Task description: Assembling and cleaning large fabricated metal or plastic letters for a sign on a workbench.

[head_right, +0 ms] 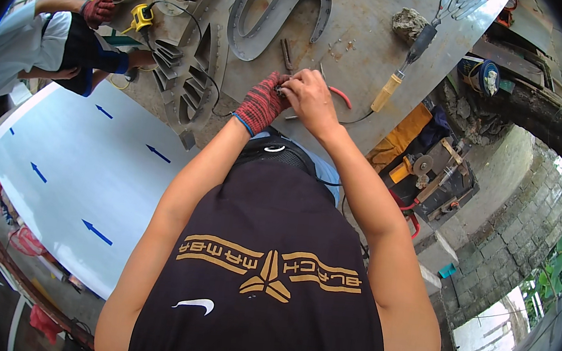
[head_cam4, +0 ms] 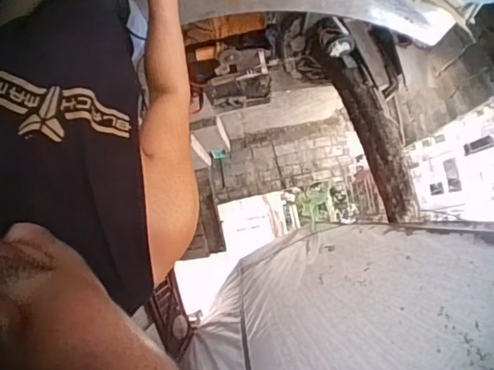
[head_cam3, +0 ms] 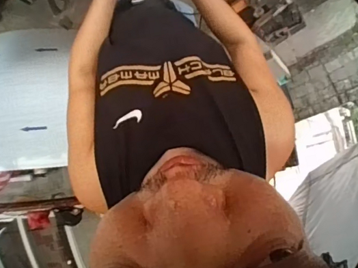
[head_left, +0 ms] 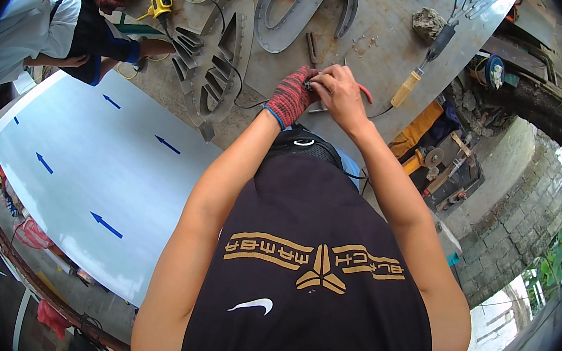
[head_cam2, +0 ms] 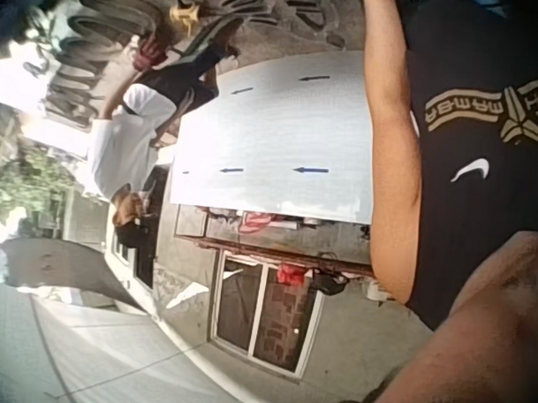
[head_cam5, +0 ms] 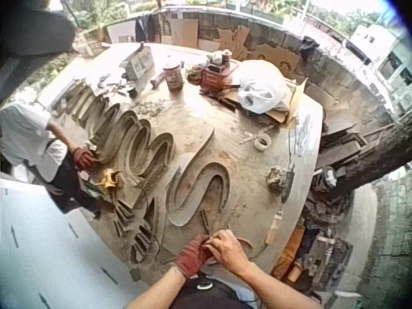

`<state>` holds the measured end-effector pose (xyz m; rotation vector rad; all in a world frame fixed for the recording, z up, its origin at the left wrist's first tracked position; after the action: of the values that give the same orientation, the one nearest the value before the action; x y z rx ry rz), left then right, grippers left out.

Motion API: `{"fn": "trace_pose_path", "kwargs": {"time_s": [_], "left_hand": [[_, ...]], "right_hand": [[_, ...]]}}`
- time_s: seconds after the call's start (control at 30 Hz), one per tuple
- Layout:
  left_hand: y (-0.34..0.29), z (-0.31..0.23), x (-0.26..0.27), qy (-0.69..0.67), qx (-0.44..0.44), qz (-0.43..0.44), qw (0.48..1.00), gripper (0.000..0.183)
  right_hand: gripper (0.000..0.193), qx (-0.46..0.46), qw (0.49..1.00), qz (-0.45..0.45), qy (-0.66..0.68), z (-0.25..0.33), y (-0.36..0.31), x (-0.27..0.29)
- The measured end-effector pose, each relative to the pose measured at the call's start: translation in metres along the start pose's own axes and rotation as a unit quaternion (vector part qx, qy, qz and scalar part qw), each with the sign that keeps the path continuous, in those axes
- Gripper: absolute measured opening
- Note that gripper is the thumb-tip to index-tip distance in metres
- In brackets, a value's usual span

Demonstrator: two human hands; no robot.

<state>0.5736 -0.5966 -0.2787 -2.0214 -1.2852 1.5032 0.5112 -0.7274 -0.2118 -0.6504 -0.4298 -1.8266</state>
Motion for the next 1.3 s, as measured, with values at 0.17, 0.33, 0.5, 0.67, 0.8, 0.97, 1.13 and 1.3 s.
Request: {"fn": "trace_pose_path", "kwargs": {"time_s": [0.17,0.33,0.5,0.67,0.8,0.97,1.13,1.3], "left_hand": [[0.000,-0.012,0.008,-0.037,0.079,-0.022,0.996,0.021],[-0.004,-0.016,0.022,-0.064,0.090,0.011,0.994,0.023],[-0.021,-0.026,0.011,-0.056,0.071,-0.062,0.994,0.017],[-0.026,-0.030,0.011,-0.047,0.060,-0.097,0.992,0.017],[-0.021,-0.032,0.014,-0.058,0.064,-0.062,0.994,0.017],[-0.019,-0.037,0.004,-0.050,0.057,-0.061,0.995,0.017],[-0.013,-0.034,0.006,-0.052,0.057,-0.046,0.996,0.027],[0.012,-0.009,0.031,-0.030,0.049,-0.007,0.998,0.044]], "right_hand": [[0.012,-0.154,0.985,-0.072,-0.014,-0.064,0.012,0.016],[0.015,-0.228,0.965,-0.061,-0.118,-0.127,0.032,0.020],[0.016,-0.244,0.960,-0.040,-0.133,-0.129,0.047,0.011],[0.016,-0.239,0.960,-0.020,-0.146,-0.130,0.050,0.011],[0.015,-0.207,0.964,-0.007,-0.169,-0.132,0.052,0.008],[0.014,-0.181,0.968,-0.018,-0.173,-0.132,0.048,0.006],[0.013,-0.182,0.971,-0.022,-0.151,-0.124,0.045,0.013],[0.013,-0.125,0.991,0.042,0.012,-0.041,0.031,0.004]]}}
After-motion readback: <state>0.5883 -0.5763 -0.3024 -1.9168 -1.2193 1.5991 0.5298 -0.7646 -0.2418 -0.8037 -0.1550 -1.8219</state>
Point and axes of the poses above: each hand's wrist, its own y-axis towards the middle knuckle, its own x-axis out of the back of the hand, z = x × y, the point moved 2 cm from there along y, towards the middle knuckle, and after that the axes turned 8 degrees about -x, right-handed, at the moved point
